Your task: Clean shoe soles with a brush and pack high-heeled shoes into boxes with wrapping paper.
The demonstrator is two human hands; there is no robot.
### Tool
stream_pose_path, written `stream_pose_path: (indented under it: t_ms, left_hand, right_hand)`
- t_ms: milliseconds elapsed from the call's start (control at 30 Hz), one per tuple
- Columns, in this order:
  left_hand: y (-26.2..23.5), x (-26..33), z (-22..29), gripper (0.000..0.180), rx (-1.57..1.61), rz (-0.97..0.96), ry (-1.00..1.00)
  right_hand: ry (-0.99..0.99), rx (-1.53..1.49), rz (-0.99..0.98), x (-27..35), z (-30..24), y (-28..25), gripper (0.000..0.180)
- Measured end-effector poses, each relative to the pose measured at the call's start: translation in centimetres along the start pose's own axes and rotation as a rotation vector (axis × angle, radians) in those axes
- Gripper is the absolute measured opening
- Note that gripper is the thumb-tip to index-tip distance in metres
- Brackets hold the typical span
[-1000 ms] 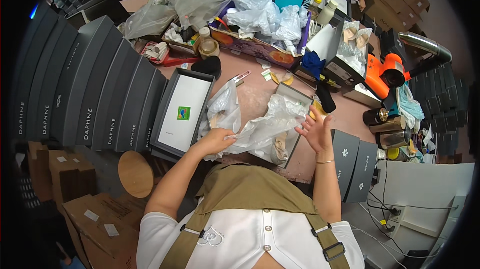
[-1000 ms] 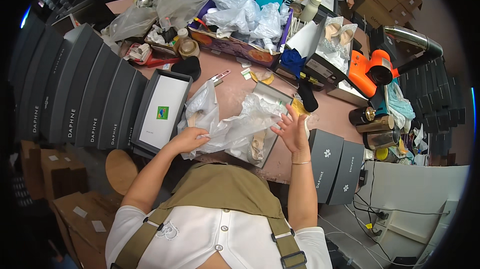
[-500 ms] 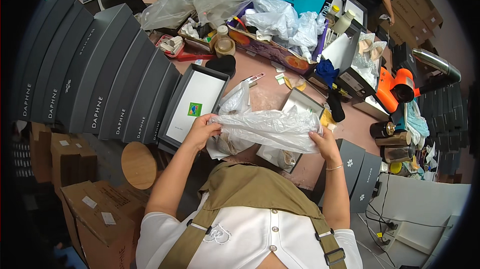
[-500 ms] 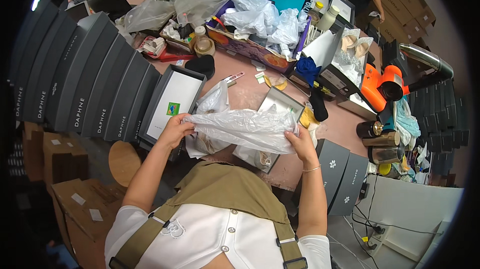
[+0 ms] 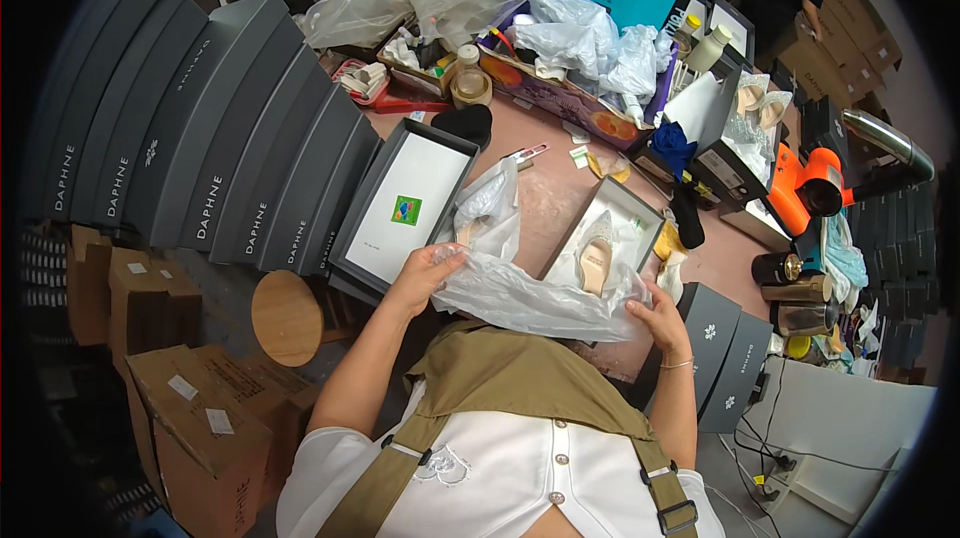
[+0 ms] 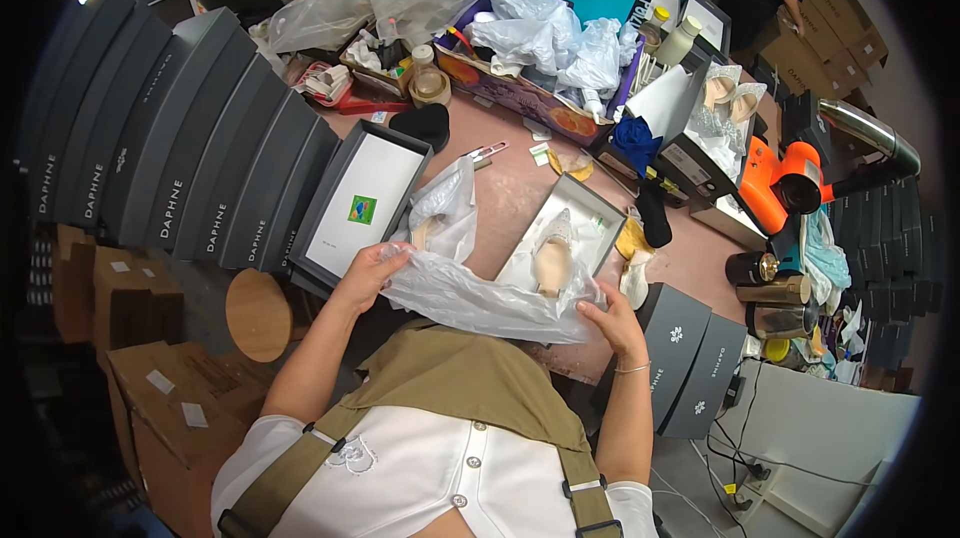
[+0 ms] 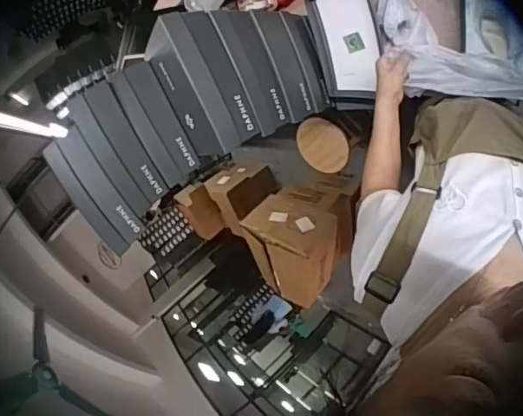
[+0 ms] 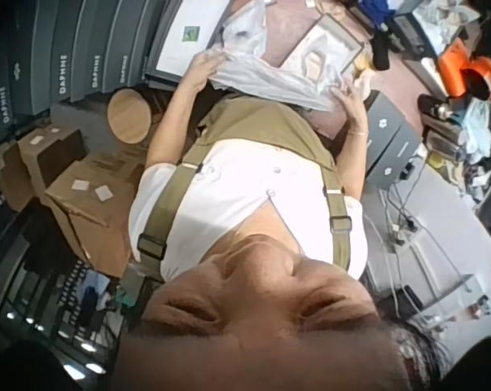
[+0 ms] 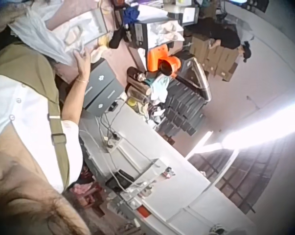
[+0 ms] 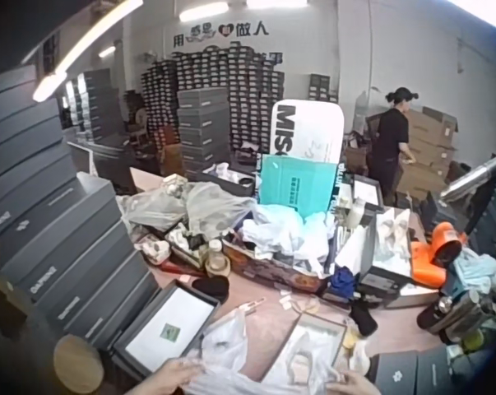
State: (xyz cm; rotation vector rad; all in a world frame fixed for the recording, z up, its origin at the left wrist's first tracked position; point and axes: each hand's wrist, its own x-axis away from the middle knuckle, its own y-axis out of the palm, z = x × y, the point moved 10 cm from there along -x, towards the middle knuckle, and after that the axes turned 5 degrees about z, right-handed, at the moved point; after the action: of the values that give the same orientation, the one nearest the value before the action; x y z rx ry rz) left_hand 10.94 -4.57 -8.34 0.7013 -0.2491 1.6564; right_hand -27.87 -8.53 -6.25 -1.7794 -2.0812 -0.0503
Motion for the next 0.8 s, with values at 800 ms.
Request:
stream_pose_path:
  t_ms: [800]
  left_hand:
    - [-2.4,2.0,2.5,0.022,0.404,0.0,0.281]
  right_hand:
    - [-0.026,-0.54,0.055,-3.1,3.8,-3.1,0.011]
